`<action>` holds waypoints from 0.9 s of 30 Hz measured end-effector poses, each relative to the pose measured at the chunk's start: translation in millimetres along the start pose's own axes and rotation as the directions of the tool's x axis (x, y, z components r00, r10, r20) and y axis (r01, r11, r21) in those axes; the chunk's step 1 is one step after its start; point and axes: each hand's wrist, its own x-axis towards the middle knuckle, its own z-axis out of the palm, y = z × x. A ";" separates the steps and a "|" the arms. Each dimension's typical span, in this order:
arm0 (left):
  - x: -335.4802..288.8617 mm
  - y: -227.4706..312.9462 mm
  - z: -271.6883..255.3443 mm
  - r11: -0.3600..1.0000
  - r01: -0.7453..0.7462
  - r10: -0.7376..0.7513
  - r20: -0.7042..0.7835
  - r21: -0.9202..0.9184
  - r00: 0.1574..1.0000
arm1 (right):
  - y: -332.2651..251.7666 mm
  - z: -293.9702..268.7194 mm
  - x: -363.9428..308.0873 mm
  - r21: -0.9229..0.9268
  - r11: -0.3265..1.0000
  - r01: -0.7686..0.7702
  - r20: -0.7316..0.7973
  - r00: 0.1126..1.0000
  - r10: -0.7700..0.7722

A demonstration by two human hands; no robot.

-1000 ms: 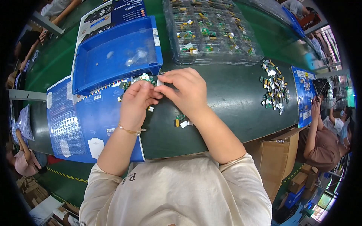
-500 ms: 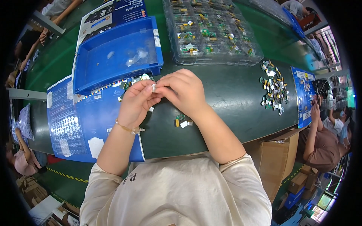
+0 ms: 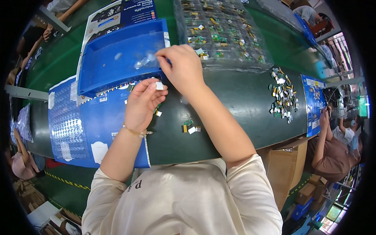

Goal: Assembling small white electronic components onto green circuit boards.

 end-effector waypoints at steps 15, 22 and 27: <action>-9.9 -4.0 3.6 0.981 -0.161 0.118 0.330 0.106 0.937 | -13.3 -41.1 -70.9 0.662 0.487 -0.570 0.491 0.821 0.292; -7.2 -9.9 6.0 0.955 -0.124 0.068 0.210 0.268 0.975 | -11.8 -45.1 -77.6 0.773 0.279 -0.570 0.449 0.802 0.395; -6.7 -10.0 5.1 0.951 -0.094 0.053 0.145 0.294 0.988 | -10.6 -48.6 -79.7 0.541 0.703 -0.462 0.287 0.887 0.362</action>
